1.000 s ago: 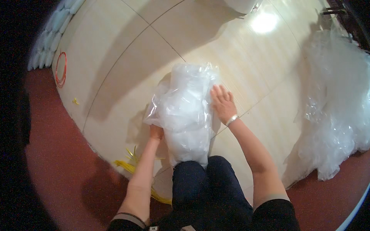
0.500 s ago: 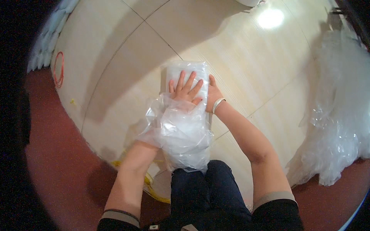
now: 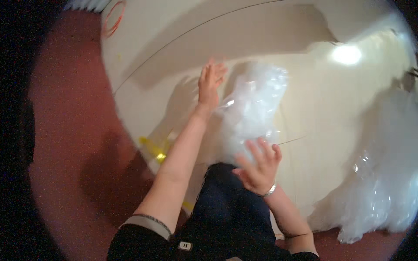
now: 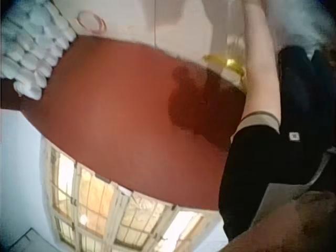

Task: The recorder folds a large plastic sheet into a bundle, ties it with a yellow ribbon, and then begins to unfold another large sheet.

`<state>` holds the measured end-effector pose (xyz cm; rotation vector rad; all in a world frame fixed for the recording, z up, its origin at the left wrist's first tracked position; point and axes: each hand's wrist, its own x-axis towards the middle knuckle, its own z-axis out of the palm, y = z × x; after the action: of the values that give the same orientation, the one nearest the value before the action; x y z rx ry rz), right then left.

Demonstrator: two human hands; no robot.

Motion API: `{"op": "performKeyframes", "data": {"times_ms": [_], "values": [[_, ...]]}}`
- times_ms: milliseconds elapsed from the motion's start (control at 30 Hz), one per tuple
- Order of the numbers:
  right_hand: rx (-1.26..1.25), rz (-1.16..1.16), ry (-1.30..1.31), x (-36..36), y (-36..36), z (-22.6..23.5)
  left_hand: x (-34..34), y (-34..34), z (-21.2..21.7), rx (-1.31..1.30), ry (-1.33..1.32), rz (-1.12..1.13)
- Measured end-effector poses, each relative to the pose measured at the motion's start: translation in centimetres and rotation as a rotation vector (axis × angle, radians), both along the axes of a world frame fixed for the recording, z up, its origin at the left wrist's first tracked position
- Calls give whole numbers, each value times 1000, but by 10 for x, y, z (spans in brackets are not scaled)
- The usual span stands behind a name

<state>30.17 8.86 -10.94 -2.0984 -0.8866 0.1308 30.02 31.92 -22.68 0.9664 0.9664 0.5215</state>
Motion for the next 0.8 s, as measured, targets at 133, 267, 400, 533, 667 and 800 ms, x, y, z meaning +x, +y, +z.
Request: {"op": "performKeyframes", "data": {"times_ms": [133, 267, 400, 533, 667, 800], "values": [[-510, 491, -222, 7, 23, -71, -164, -52, -24, 295, 574, -182], [-455, 463, -52, 31, 58, -70, -316, -91, -28, 535, 975, -191], [-168, 249, -130, 19, 52, -37, -346, -75, -16, 593, 1348, -336], [-67, 386, -222, -15, 46, -3, -358, -64, -34, 861, 1354, -670], [47, 632, 117, -63, 53, -1, -364, -52, -47, 825, 1452, -743], [-30, 656, 412, -97, 58, -33, -302, -53, -6, 587, 1294, -770]]}}
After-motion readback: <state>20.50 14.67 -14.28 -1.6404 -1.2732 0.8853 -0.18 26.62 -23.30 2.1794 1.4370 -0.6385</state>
